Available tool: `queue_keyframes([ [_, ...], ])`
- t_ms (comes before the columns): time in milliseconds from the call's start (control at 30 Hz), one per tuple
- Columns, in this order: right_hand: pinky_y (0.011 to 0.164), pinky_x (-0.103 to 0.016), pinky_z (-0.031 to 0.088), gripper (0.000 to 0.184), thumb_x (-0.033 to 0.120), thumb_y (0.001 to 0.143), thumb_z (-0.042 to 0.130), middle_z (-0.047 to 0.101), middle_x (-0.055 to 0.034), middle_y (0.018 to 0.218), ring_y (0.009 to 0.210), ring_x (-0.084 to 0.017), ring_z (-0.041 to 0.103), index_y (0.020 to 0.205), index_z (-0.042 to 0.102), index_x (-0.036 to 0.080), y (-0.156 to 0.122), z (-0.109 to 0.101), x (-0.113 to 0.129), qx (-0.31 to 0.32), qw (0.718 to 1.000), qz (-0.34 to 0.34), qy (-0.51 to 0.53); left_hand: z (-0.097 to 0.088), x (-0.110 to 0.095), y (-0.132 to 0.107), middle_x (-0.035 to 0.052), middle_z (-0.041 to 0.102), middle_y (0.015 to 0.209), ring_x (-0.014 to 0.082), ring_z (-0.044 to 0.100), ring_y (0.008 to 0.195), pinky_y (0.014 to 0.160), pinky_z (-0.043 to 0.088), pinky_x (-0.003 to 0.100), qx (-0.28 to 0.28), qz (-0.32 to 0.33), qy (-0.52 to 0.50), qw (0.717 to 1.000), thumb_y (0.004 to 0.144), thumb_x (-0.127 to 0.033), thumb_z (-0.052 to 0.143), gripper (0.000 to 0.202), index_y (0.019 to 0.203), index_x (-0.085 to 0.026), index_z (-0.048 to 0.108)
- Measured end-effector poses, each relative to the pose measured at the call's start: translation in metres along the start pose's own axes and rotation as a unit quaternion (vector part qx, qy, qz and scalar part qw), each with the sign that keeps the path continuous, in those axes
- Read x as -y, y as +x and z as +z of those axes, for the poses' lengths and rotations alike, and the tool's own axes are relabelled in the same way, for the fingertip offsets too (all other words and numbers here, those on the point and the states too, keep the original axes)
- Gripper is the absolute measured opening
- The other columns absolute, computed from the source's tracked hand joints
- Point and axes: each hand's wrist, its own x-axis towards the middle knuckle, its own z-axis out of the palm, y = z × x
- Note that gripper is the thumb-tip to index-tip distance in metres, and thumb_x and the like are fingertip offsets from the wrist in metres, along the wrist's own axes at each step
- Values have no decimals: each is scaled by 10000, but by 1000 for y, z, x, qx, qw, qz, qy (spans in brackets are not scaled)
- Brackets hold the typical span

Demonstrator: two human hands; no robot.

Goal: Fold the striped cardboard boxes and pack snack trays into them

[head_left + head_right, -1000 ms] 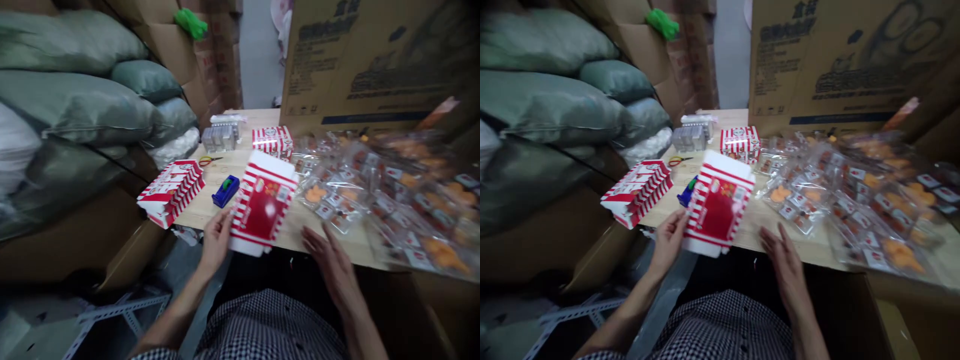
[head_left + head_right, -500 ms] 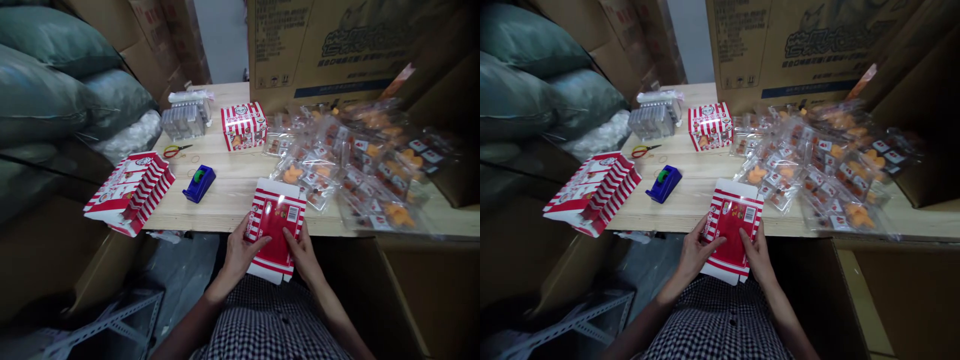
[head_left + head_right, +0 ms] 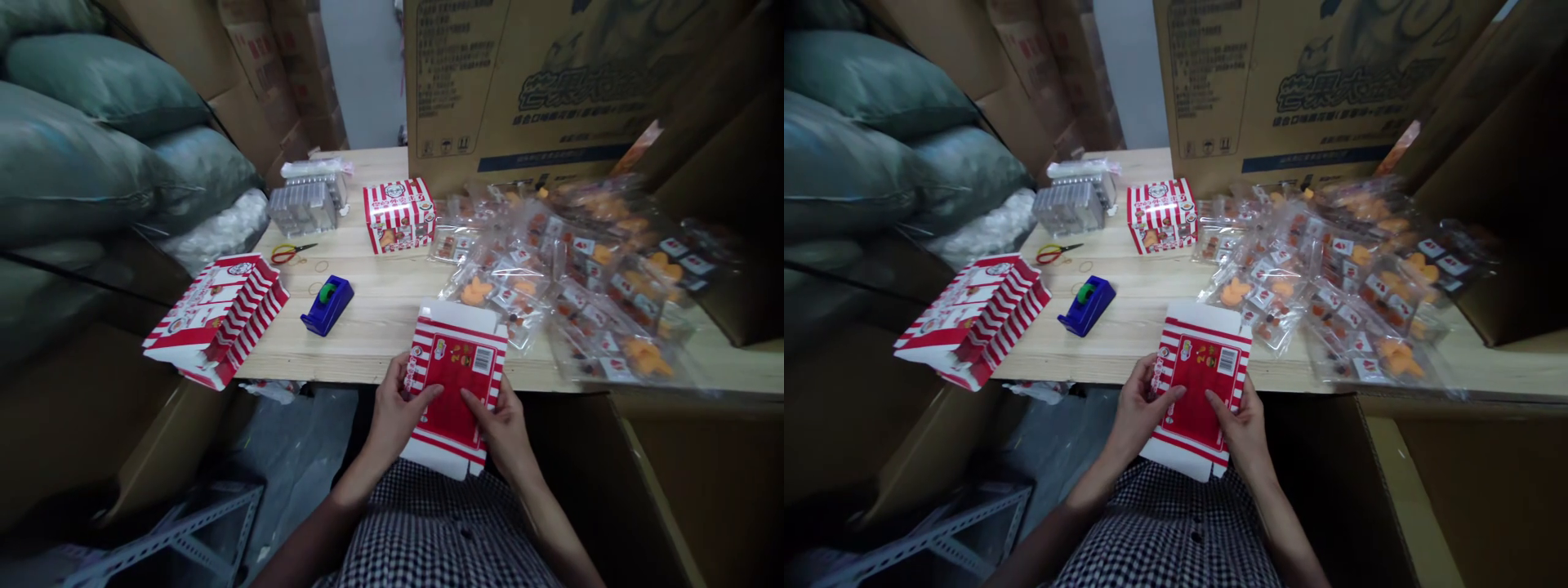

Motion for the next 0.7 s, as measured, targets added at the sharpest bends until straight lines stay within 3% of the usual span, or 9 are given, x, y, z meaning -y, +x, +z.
queue_keyframes([
  [133,754,-461,652,461,353,705,873,793,-57,1023,835,-287,772,1092,648,241,0,2,1,-10,1000,29,-7,-3,-2,8,92,739,1083,232,724,928,833,583,360,38,-12,-14,999,820,-400,751,427,1155,-203,574],
  [233,795,-472,643,452,381,733,854,785,-66,1070,885,-295,768,1114,658,238,4,-3,-1,10,999,24,-29,-15,-18,16,128,590,1388,279,609,1232,1001,519,425,-14,106,109,988,833,-403,740,638,1388,-250,463],
  [300,846,-468,628,454,374,743,850,779,-65,1094,948,-294,756,1135,665,239,6,-6,0,46,997,18,-60,-27,-35,25,129,436,1533,300,428,1412,1128,403,488,-39,227,223,947,822,-383,756,775,1482,-282,362],
  [400,913,-457,601,446,355,763,836,765,-58,1140,1023,-282,734,1161,670,246,8,-9,3,96,990,9,-105,-41,-56,40,111,542,1420,291,443,1374,1137,370,499,60,342,337,875,872,-330,707,600,1415,-277,458],
  [500,938,-439,586,430,356,768,827,754,-57,1171,1032,-273,726,1160,690,245,10,-8,6,131,982,-19,-137,-43,-61,49,126,601,1311,301,514,1253,1066,410,487,124,352,395,840,881,-364,692,537,1368,-242,499],
  [567,935,-426,584,396,364,766,825,763,-53,1139,1001,-269,729,1126,714,242,12,-8,7,141,977,-44,-153,-39,-58,52,142,591,1310,314,511,1221,1034,418,490,134,342,412,834,868,-397,701,558,1356,-219,496],
  [700,956,-435,570,389,359,782,809,762,-54,1117,1005,-272,720,1141,719,238,17,-12,7,150,972,-61,-171,-34,-52,53,112,651,1175,293,535,1126,973,434,449,172,330,408,834,878,-350,691,399,1222,-204,551],
])
